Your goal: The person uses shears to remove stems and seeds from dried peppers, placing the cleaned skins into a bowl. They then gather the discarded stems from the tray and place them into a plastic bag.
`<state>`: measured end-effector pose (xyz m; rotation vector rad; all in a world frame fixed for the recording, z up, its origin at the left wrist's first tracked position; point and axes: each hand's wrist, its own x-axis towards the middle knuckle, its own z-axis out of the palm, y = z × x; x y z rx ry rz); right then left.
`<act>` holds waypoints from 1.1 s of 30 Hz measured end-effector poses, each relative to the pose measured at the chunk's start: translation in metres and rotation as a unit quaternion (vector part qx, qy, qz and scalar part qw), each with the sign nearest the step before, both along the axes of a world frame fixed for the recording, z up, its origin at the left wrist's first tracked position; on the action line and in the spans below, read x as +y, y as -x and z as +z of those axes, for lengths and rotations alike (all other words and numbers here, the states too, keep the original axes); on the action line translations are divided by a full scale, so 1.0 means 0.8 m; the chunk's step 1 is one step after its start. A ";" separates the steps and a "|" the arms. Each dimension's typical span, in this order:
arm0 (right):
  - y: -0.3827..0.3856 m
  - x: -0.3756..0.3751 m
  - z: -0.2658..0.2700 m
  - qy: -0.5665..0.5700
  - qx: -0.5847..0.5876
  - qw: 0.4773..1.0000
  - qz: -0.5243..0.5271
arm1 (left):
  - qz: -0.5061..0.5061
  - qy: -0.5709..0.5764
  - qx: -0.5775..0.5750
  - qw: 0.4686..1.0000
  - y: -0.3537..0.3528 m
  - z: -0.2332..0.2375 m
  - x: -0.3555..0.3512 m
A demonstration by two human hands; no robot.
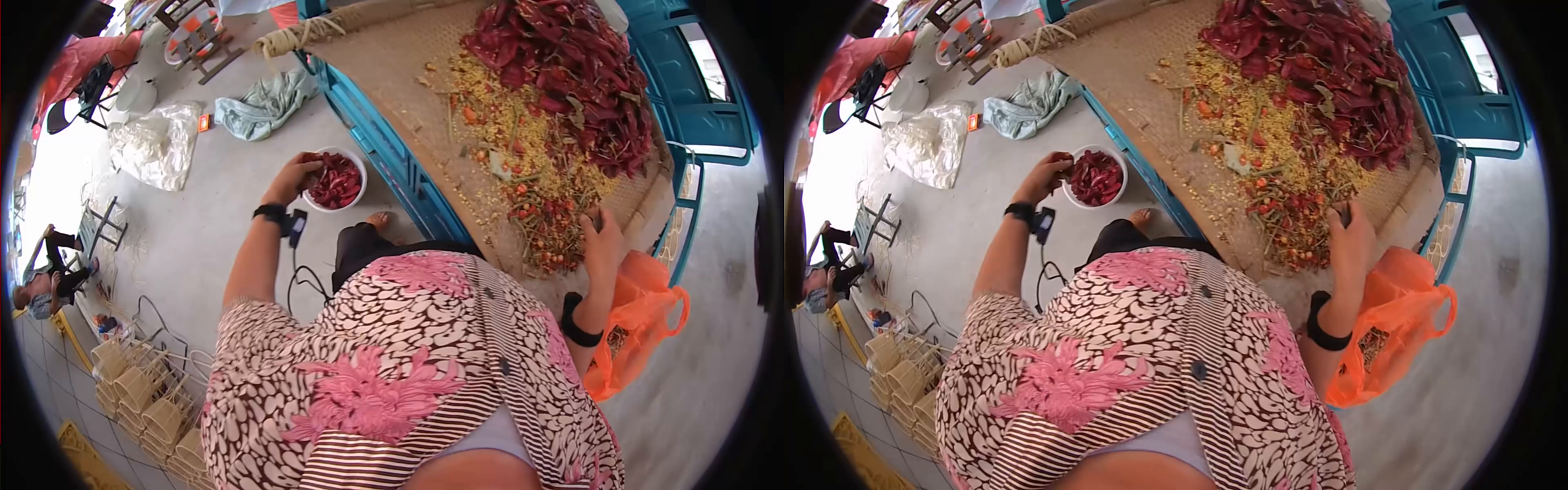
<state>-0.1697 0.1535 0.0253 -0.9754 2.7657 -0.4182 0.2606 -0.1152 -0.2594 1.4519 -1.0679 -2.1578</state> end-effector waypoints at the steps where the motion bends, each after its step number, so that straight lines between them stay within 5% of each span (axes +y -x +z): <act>1: 0.000 0.002 0.003 -0.002 -0.013 1.000 -0.016 | -0.021 0.003 -0.010 1.000 0.002 -0.028 -0.004; 5: 0.033 0.030 -0.017 -0.053 0.103 0.993 0.027 | -0.021 -0.036 0.036 0.998 0.015 -0.120 -0.019; 7: 0.034 0.033 -0.020 -0.019 0.113 0.993 0.008 | 0.075 -0.046 -0.023 0.996 0.049 -0.021 0.009; 9: 0.030 0.029 -0.011 -0.044 0.116 0.992 -0.011 | -0.018 -0.068 -0.107 0.992 0.041 -0.045 -0.002; 15: 0.072 0.036 -0.044 -0.083 0.124 0.988 -0.048 | -0.037 -0.080 -0.071 0.994 0.027 -0.100 0.006; 24: 0.016 0.023 -0.025 -0.124 0.040 0.988 -0.078 | -0.162 -0.010 -0.078 0.984 0.023 0.016 0.043; 33: -0.003 0.050 -0.024 -0.096 -0.002 0.992 -0.084 | -0.299 0.166 -0.162 0.925 0.024 0.060 0.040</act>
